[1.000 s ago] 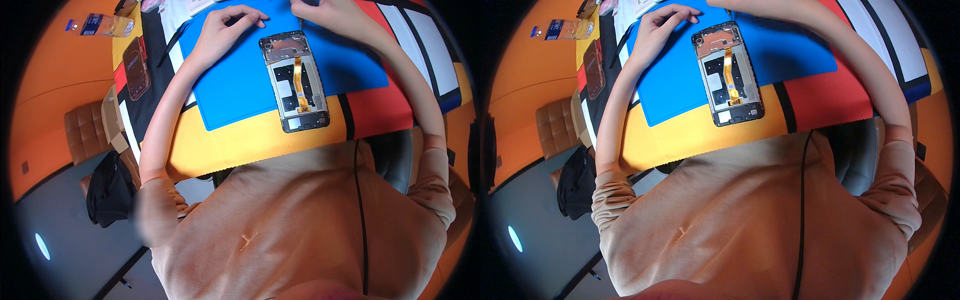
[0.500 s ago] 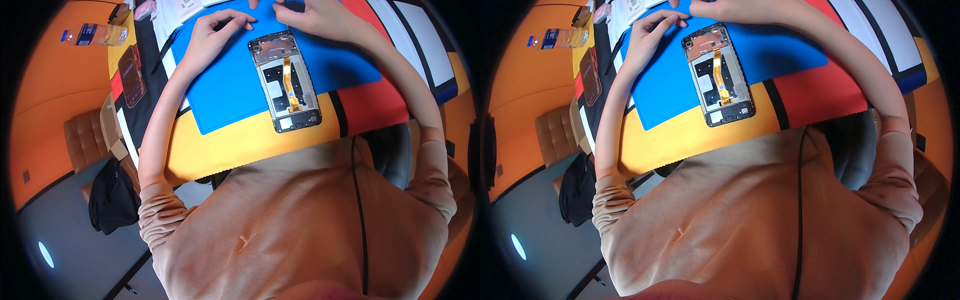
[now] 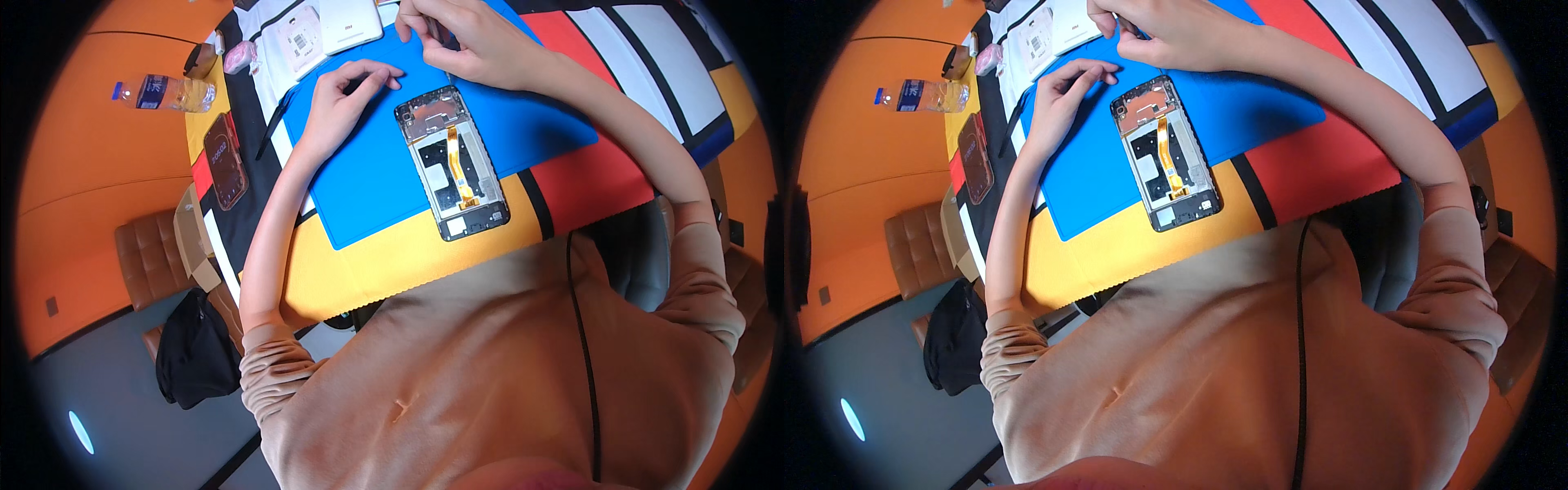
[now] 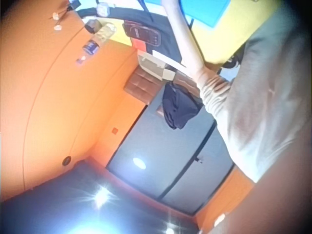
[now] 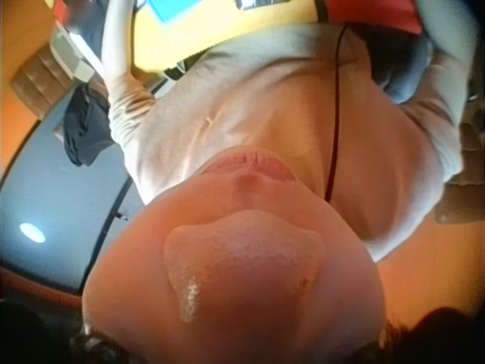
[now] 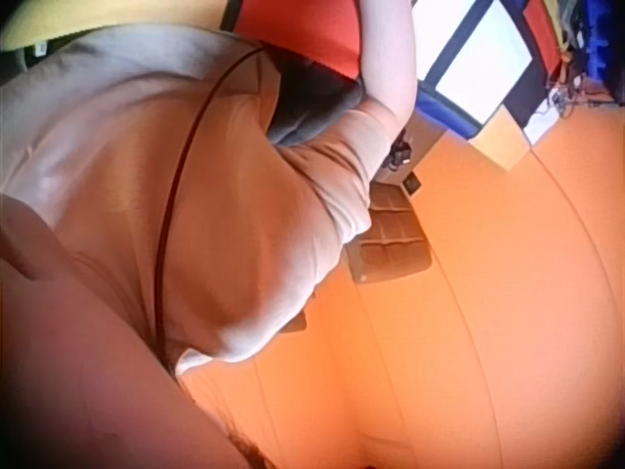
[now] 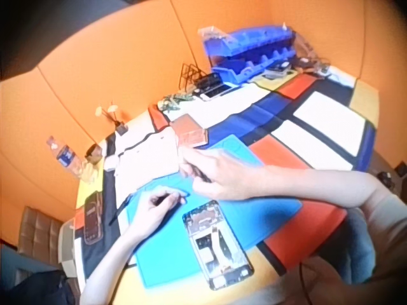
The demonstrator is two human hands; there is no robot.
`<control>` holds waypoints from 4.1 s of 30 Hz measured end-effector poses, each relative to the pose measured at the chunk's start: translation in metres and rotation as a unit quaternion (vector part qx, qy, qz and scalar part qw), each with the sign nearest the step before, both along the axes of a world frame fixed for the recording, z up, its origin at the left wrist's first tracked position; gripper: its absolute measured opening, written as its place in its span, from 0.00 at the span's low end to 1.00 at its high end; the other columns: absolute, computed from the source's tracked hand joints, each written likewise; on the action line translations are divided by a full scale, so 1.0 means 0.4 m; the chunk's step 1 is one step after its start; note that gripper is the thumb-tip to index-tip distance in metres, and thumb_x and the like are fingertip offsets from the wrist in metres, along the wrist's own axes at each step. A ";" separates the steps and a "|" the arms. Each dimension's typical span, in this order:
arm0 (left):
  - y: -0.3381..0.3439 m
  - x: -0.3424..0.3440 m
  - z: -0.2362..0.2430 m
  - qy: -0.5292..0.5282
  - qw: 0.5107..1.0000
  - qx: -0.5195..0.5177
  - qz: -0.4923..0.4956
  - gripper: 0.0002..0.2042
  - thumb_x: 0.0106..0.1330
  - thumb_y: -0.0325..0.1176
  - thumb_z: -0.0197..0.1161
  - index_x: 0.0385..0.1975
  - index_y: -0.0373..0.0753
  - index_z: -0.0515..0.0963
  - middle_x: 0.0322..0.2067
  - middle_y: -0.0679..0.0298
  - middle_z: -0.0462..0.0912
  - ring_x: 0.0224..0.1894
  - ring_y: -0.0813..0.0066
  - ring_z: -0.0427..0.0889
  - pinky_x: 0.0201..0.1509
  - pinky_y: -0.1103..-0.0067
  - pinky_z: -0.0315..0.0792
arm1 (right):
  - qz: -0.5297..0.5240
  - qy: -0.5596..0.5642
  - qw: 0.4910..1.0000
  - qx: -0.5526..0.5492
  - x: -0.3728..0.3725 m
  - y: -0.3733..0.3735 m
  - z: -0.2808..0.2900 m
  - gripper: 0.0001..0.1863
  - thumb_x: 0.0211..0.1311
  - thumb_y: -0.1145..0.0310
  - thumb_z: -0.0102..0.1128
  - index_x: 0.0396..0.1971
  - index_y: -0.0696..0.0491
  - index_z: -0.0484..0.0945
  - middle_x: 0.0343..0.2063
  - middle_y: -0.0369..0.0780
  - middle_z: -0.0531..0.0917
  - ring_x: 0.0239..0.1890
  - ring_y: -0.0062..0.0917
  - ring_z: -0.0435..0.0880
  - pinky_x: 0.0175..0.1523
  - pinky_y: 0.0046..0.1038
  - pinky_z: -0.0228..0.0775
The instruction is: The person uses a screwdriver to remove screws from a disassembled smartphone placed on a blue mat. They continue to unscrew and adjust internal components throughout the clip.
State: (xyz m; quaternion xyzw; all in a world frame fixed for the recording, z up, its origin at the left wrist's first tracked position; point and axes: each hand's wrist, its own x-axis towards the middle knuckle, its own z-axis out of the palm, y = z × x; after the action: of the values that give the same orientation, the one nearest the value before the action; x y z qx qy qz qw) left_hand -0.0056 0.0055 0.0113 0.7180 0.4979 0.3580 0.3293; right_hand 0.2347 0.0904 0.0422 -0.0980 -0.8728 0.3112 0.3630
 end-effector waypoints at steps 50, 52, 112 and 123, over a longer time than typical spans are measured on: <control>-0.433 0.317 0.345 -0.456 0.767 0.038 -0.450 0.10 0.69 0.24 0.59 0.45 0.35 0.85 0.40 0.60 0.88 0.48 0.68 0.85 0.55 0.74 0.77 | -0.219 0.262 0.923 -0.175 0.005 0.202 -0.116 0.10 0.82 0.64 0.44 0.44 0.56 0.68 0.26 0.40 0.81 0.18 0.18 0.77 0.22 0.19 0.68; -0.439 0.321 0.343 -0.466 0.758 0.040 -0.453 0.10 0.69 0.24 0.59 0.44 0.35 0.85 0.40 0.60 0.88 0.48 0.67 0.85 0.55 0.74 0.77 | -0.244 0.225 0.936 -0.119 0.014 0.218 -0.128 0.10 0.82 0.64 0.44 0.45 0.56 0.68 0.26 0.41 0.81 0.17 0.18 0.76 0.21 0.20 0.68; -0.150 0.021 -0.040 0.189 0.949 0.252 0.024 0.12 0.71 0.30 0.58 0.50 0.32 0.80 0.47 0.54 0.83 0.51 0.58 0.81 0.58 0.69 0.74 | 0.082 0.206 0.971 -0.091 -0.060 -0.113 -0.096 0.04 0.80 0.73 0.42 0.47 0.58 0.62 0.35 0.48 0.85 0.22 0.12 0.77 0.29 0.12 0.71; -0.159 0.021 -0.028 0.171 0.963 0.207 0.017 0.14 0.69 0.29 0.58 0.52 0.32 0.78 0.51 0.48 0.80 0.55 0.48 0.77 0.62 0.63 0.71 | 0.082 0.176 0.975 -0.104 -0.059 -0.115 -0.093 0.04 0.80 0.74 0.42 0.48 0.57 0.62 0.35 0.48 0.85 0.23 0.12 0.77 0.29 0.13 0.71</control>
State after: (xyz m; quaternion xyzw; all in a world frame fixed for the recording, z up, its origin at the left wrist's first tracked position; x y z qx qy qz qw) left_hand 0.0030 -0.0583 0.0001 0.8126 0.4739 0.3305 0.0773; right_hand 0.2112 0.0445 0.0051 -0.0070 -0.7633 0.4409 0.4722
